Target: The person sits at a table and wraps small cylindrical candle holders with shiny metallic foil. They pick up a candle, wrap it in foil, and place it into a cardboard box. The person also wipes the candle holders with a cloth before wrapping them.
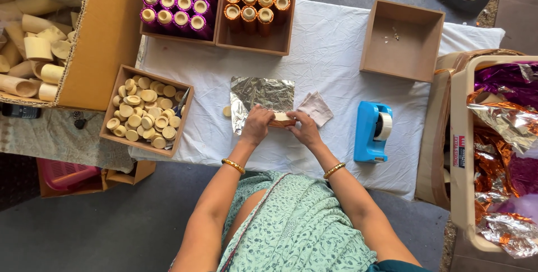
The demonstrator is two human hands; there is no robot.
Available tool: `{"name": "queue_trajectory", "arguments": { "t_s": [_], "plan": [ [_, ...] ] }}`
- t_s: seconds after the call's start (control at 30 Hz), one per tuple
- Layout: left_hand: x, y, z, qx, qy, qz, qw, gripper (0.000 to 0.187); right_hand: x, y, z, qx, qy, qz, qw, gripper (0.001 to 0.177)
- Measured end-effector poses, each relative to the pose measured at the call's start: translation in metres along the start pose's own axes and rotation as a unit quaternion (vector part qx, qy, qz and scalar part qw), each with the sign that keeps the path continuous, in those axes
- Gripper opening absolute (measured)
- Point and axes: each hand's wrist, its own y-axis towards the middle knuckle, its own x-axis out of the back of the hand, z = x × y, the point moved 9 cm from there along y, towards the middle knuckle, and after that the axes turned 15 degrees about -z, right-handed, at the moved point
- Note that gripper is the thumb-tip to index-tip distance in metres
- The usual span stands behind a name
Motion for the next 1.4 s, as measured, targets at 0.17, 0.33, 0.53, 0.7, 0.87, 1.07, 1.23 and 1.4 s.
{"name": "queue_trajectory", "arguments": {
  "t_s": [0.17,0.33,0.53,0.7,0.87,1.07,1.23,1.4],
  "plan": [
    [0.041,0.011,-0.049,-0.089,0.021,-0.074,0.993,0.026,0.000,0.011,-0.005,-0.031,0.010,0.010,0.999,0.052],
    [0.001,-0.034,-0.069,-0.149,-0.035,0.023,0.988,0.022,-0.007,0.017,-0.014,-0.027,0.070,0.028,0.997,0.061],
    [-0.023,-0.043,-0.043,-0.133,-0.013,0.011,0.991,0.039,-0.010,0.019,-0.020,-0.059,0.066,0.063,0.994,0.060],
    [-0.023,-0.032,-0.028,-0.093,0.006,0.006,0.996,0.042,-0.015,0.025,-0.027,-0.083,0.070,0.107,0.988,0.066],
    [-0.033,-0.026,-0.023,-0.088,0.019,-0.002,0.996,0.040,-0.007,0.041,0.009,-0.087,0.088,0.178,0.976,0.082],
    [-0.028,-0.010,-0.029,-0.071,0.040,-0.005,0.997,0.031,-0.015,0.047,-0.008,-0.001,-0.055,0.149,0.987,0.048],
    [-0.025,-0.005,-0.029,-0.055,0.056,0.009,0.997,0.029,-0.011,0.048,0.002,0.098,-0.185,0.100,0.973,0.058],
    [-0.014,0.002,-0.027,-0.016,0.016,-0.007,1.000,0.041,-0.007,0.048,-0.003,0.077,-0.162,0.035,0.983,0.060]
  ]
}}
